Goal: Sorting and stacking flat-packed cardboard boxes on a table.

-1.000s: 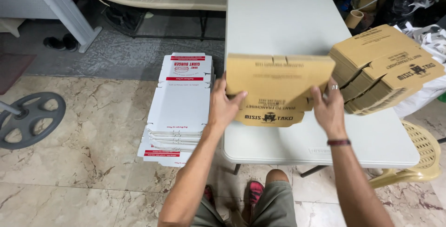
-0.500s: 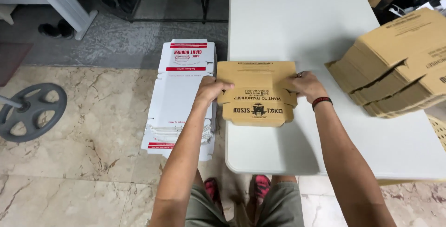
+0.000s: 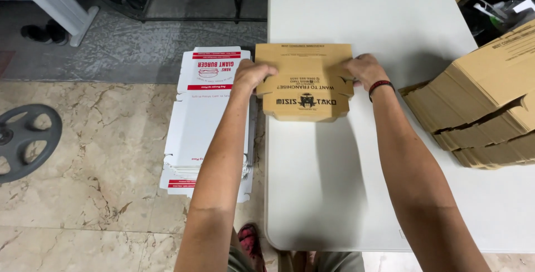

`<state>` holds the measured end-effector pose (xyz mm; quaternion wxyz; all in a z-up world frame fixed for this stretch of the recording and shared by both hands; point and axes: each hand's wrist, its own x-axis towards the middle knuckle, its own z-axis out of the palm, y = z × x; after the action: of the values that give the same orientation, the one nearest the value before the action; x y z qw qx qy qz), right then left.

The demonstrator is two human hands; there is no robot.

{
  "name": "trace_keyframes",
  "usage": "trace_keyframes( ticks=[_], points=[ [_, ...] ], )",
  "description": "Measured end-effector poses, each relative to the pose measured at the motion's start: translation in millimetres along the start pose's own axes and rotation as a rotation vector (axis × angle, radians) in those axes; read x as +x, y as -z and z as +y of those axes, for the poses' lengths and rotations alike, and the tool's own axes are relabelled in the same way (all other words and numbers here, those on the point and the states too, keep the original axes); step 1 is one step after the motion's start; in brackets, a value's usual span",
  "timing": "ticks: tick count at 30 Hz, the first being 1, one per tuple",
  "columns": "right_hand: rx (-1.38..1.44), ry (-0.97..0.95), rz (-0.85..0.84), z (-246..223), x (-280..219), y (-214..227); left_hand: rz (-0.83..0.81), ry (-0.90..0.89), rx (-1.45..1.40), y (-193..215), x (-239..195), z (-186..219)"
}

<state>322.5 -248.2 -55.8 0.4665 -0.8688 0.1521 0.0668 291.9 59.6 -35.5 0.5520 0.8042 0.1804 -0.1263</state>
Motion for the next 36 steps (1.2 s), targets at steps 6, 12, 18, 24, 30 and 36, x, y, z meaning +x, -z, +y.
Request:
trace_keyframes(
  ticks=[6, 12, 18, 24, 30, 36],
  points=[
    [-0.096, 0.015, 0.054, -15.5, -13.6, 1.6, -0.026, -0.001, 0.022, 5.8, 1.2, 15.7],
    [-0.206, 0.064, 0.09, -12.3, -6.5, 0.6, -0.024, -0.019, -0.023, 6.3, -12.9, 20.2],
    [-0.201, 0.07, 0.276, 10.5, -43.4, 8.0, -0.018, 0.0, -0.004, 17.7, -11.6, 3.1],
    [-0.029, 0.465, 0.065, 12.2, -299.3, 57.0, 0.486, -0.828, -0.073, -16.4, -78.8, 34.2],
    [0.054, 0.424, 0.712, 111.5, -326.8, 153.1, -0.136, -1.098, -0.047, -157.1, -128.1, 113.9],
    [0.144, 0.571, 1.197, 127.7, -274.2, 199.3, -0.223, -0.837, 0.496, -273.0, -108.7, 207.3]
  ],
)
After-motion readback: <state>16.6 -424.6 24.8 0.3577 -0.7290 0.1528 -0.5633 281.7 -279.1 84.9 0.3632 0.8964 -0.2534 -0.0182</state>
